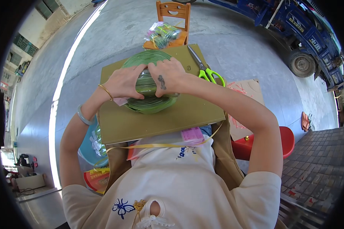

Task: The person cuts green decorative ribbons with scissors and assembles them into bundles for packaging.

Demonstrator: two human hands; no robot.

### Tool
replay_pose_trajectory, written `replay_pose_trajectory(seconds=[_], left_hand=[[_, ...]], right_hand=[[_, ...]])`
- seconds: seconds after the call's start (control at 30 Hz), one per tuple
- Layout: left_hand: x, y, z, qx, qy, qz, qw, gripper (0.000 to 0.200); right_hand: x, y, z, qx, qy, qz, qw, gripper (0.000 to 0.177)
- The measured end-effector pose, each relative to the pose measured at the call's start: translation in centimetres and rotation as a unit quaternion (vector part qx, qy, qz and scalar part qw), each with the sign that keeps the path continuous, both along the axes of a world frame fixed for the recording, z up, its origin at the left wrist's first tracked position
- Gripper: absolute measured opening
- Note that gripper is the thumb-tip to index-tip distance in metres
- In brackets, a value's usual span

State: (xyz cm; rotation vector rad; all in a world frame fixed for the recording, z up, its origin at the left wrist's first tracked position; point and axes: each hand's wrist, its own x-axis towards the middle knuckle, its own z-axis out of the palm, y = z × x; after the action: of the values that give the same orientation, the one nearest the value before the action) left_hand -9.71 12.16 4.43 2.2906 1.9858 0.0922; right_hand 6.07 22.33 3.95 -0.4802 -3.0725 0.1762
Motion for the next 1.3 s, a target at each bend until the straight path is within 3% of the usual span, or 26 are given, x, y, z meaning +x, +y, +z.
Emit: replay_pose_trajectory(seconds=[0.03,0.1,0.17,0.23,0.43,0.53,0.63,0.7,0.77,0.9,1.0,1.07,1.17,1.23,1.27,1.3], left_hand=[[-0.1,0.0,-0.6,0.004,-0.004,-0.006,1.000,0.079],[-0.3,0.0,-0.8,0.012,-0.007,-0.008,1.000,0.079],[-0.3,0.0,-0.9,0.015,-0.011,-0.012,1.000,0.079],[-0.2,0.0,-0.8,0.017,-0.013,-0.014,1.000,0.079],[0.4,-0.4,-0.2,-0.011,-0.012,0.001,1.000,0.086],[1.0,-0.8,-0.3,0.203,0.099,-0.065,0.972,0.094],[5.5,-2.5,2.6,0.294,0.110,-0.038,0.949,0.085],[8.5,-4.3,3.1,0.256,-0.020,-0.087,0.962,0.059],[11.3,-6.1,1.0,0.118,-0.135,-0.174,0.968,0.034],[17.4,-5.6,-4.9,0.055,-0.241,-0.167,0.954,0.023],[20.2,-4.1,-8.8,0.026,-0.181,-0.147,0.972,0.025],[20.8,-3.4,-10.6,0.031,-0.152,-0.155,0.976,0.026],[19.8,-2.8,-8.9,-0.037,-0.310,-0.130,0.941,0.022],[16.4,-2.1,-4.3,-0.186,-0.523,-0.026,0.831,0.021],[14.3,-1.7,-2.3,-0.254,-0.613,0.027,0.747,0.021],[11.7,-1.2,-1.3,-0.219,-0.655,0.075,0.719,0.022]], right_hand=[[0.0,0.1,-0.9,-0.004,-0.001,0.000,1.000,0.061],[-0.4,1.0,-2.2,0.121,0.103,0.070,0.985,0.060],[-0.3,1.3,-2.7,0.116,0.096,0.082,0.985,0.059],[-0.5,0.7,-0.8,-0.018,-0.019,0.036,0.999,0.059],[0.0,0.0,-0.9,-0.020,0.015,0.019,1.000,0.055],[0.2,0.0,-0.9,-0.026,0.018,0.006,0.999,0.053],[0.9,0.7,-1.4,-0.071,0.045,0.031,0.996,0.053],[0.6,0.6,-1.3,-0.055,0.065,0.010,0.996,0.055],[0.8,0.9,-0.6,-0.054,0.078,-0.014,0.995,0.055],[2.0,3.0,2.1,-0.083,0.140,-0.076,0.984,0.058],[4.3,5.1,3.9,-0.130,0.170,-0.158,0.964,0.066],[6.1,7.0,3.4,-0.176,0.250,-0.176,0.936,0.072],[9.1,8.4,3.0,-0.260,0.329,-0.198,0.886,0.074],[10.2,8.2,4.5,-0.319,0.366,-0.200,0.851,0.068],[11.0,8.0,4.7,-0.327,0.387,-0.202,0.838,0.066],[11.4,7.8,4.8,-0.336,0.405,-0.206,0.825,0.064]])
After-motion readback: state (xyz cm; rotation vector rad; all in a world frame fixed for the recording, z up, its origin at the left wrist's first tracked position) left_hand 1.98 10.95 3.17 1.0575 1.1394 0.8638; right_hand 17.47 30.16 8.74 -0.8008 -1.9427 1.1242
